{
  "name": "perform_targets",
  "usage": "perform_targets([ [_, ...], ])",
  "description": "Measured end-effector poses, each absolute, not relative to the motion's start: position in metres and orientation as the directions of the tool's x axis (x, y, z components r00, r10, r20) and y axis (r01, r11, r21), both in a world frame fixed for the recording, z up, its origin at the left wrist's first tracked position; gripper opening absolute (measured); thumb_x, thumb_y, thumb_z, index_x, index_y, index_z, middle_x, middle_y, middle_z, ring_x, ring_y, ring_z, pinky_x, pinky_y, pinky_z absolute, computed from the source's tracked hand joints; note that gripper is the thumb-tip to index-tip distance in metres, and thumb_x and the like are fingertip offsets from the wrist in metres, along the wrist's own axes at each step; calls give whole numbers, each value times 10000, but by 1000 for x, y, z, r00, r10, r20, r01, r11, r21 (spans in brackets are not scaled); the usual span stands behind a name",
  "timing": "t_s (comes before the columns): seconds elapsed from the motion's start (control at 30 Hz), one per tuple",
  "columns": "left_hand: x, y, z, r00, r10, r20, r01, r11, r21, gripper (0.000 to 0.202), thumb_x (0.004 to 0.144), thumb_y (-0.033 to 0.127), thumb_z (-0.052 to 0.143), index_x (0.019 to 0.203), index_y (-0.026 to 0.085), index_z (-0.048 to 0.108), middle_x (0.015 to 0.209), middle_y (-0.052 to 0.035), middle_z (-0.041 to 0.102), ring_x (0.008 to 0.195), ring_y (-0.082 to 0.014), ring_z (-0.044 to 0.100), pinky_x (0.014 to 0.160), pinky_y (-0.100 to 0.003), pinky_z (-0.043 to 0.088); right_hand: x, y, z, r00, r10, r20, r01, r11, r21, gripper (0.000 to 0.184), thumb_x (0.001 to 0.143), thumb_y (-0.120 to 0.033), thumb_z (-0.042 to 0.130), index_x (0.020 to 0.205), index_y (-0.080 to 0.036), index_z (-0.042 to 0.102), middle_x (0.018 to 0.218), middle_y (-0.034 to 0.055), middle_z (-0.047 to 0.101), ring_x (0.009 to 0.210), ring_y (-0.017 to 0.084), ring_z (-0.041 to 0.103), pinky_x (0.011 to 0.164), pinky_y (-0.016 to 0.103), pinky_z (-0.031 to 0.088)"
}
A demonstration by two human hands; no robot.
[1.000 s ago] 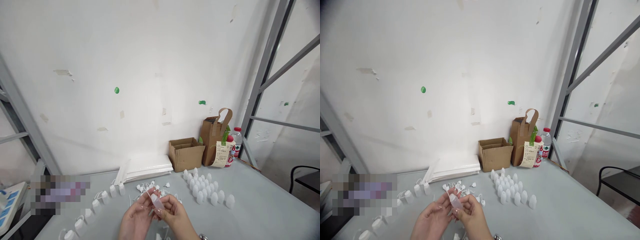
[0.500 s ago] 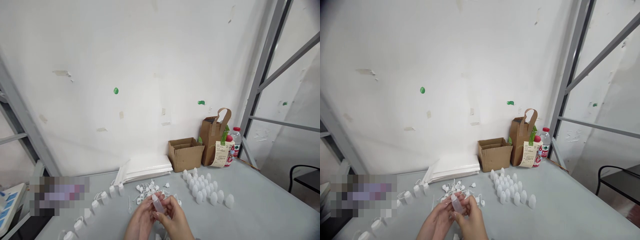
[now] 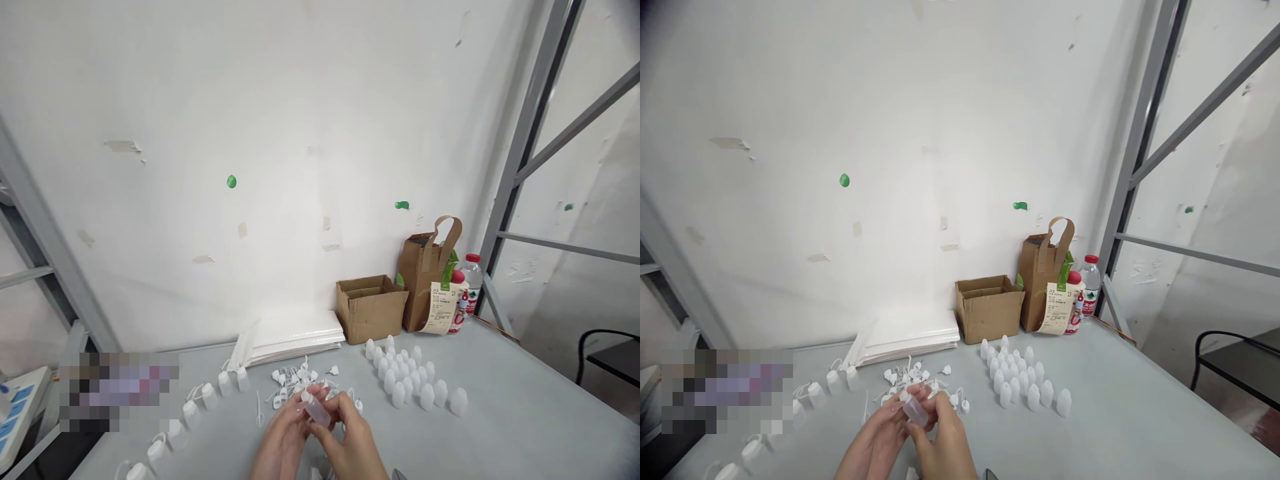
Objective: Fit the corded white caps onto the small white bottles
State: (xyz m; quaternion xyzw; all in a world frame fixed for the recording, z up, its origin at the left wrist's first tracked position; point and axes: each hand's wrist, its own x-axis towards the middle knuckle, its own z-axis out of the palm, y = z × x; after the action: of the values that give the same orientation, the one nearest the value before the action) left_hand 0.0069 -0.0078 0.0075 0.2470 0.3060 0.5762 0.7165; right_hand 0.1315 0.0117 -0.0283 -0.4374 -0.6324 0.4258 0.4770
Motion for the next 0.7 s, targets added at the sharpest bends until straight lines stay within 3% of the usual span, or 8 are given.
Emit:
perform_targets([
  [0.23,7,-9,14,94,983,-156,-605,181,775,189,713,202,588,831,153,727,917,-90,732,986,-277,598,947,-386,351,133,13,-35,-185,935,302,183,335,-924,157,759,-351,622,753,-225,528,767,23,630,712,178,559,684,269,427],
  [0.47,6,-8,7,92,979,-179,-634,196,748,203,691,211,592,831,155,728,894,-89,739,1001,-276,593,952,-384,343,131,13,-29,-187,952,240,144,268,-952,155,710,-273,663,707,-221,516,731,10,628,679,169,548,658,266,417],
  [0.57,5,-6,4,149,971,-189,-669,240,704,228,675,215,591,854,159,720,904,-86,737,1047,-275,570,949,-378,345,128,14,-28,-169,973,158,48,168,-985,240,645,-245,710,665,-211,473,663,-11,606,619,150,530,604,258,410],
  [0.7,3,-5,3,205,953,-223,-667,302,681,276,689,218,569,923,152,700,985,-93,719,1089,-256,543,899,-332,359,121,18,-29,-207,977,56,-199,14,-980,406,533,-348,793,620,-206,422,564,-41,575,519,117,517,522,242,407],
])
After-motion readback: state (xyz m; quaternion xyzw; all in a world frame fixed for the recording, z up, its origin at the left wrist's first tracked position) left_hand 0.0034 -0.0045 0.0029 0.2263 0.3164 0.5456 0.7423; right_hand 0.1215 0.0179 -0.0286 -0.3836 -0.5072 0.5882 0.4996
